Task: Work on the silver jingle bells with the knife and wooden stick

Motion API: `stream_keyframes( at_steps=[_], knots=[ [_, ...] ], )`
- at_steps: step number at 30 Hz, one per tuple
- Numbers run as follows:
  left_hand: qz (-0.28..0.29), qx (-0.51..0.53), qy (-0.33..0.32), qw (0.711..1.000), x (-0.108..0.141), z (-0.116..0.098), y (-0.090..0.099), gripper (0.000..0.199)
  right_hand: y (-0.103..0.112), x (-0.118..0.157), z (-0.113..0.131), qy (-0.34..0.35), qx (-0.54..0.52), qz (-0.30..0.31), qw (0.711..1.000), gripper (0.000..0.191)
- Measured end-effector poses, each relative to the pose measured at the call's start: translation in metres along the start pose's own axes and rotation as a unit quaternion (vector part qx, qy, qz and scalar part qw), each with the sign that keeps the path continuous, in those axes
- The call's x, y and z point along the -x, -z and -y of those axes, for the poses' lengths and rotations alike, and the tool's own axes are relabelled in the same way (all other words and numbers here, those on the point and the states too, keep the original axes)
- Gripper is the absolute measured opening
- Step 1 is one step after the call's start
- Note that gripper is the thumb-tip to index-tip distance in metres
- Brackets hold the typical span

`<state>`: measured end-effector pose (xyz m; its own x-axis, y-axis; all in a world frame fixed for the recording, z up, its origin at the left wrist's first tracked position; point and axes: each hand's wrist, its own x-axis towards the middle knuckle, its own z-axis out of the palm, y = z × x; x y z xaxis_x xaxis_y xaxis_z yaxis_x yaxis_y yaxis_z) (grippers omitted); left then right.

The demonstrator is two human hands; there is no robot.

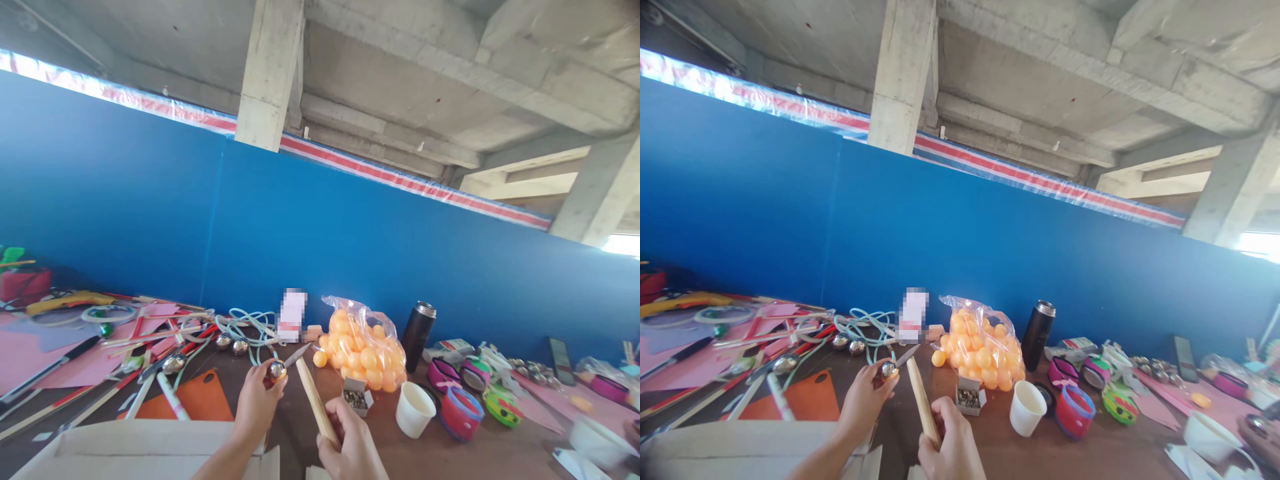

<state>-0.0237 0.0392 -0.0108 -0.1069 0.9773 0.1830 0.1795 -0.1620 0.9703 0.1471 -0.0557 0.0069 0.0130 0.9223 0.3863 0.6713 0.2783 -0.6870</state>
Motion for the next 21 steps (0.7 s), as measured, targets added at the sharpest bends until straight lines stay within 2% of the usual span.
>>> stream_keyframes(
  at_steps=[8,14,21],
  knots=[
    [-0.016,-0.029,-0.018,0.999,-0.0008,0.0072,-0.0020,0.038,0.0008,-0.0001,-0.0012,0.000,0.004,0.000,1.000,0.019],
    [-0.005,-0.014,-0.014,1.000,0.0014,0.0025,-0.0017,0.038,0.0075,-0.0003,0.0032,-0.004,-0.012,0.011,1.000,0.018],
    [-0.001,-0.027,-0.016,1.000,0.0005,0.0063,-0.0025,0.040,-0.0009,-0.0002,-0.0016,-0.002,-0.013,-0.007,1.000,0.018]
  ],
)
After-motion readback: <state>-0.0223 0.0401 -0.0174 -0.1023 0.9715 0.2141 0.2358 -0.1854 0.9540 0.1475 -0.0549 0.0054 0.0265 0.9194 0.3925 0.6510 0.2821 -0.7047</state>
